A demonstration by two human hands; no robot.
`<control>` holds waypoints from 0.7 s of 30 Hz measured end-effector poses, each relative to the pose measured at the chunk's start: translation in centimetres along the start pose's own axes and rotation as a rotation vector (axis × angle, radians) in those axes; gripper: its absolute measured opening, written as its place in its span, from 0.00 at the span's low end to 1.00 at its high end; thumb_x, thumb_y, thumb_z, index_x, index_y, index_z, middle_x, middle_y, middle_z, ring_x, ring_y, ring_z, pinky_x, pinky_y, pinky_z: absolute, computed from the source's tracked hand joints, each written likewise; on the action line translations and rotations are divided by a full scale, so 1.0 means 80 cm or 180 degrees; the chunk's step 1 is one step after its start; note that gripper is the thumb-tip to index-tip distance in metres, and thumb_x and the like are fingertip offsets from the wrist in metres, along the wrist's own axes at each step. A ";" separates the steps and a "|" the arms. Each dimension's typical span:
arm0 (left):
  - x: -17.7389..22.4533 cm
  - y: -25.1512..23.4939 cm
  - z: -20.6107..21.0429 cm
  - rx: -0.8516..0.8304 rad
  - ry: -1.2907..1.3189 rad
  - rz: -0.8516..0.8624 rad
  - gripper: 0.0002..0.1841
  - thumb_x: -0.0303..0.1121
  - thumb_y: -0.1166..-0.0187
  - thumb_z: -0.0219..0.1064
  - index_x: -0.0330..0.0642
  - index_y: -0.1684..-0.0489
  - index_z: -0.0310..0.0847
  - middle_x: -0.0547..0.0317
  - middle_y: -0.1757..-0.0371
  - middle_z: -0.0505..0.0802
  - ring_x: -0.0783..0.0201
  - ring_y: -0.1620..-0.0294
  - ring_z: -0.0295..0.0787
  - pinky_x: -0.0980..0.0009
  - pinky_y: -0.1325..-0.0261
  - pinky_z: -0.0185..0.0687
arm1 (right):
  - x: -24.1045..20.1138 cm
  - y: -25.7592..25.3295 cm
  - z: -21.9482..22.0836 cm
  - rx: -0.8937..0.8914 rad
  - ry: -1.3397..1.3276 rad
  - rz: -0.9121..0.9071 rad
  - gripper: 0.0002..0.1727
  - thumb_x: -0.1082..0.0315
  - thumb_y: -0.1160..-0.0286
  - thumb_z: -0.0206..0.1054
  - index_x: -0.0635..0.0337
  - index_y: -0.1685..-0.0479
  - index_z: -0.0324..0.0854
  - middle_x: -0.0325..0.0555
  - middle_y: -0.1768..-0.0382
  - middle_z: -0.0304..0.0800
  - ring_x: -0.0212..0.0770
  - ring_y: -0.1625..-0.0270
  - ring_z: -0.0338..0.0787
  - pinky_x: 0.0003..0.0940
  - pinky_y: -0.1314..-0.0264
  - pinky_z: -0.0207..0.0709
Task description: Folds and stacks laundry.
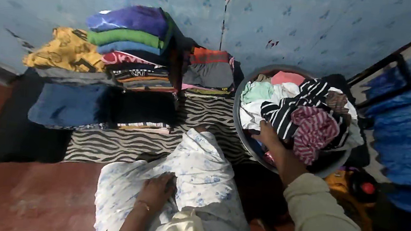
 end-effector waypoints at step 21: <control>-0.008 0.003 0.003 0.0110 0.0246 0.0247 0.29 0.51 0.14 0.61 0.48 0.16 0.72 0.49 0.20 0.82 0.46 0.18 0.74 0.40 0.13 0.57 | 0.032 0.070 -0.195 0.1054 0.0705 -0.0022 0.18 0.74 0.20 0.61 0.64 0.33 0.83 0.74 0.35 0.83 0.76 0.31 0.82 0.77 0.34 0.74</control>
Point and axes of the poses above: each hand's wrist, its own y-axis away from the middle knuckle, its own z-axis out of the palm, x = y × z, the point moved 4 cm from there along -y, towards the middle knuckle
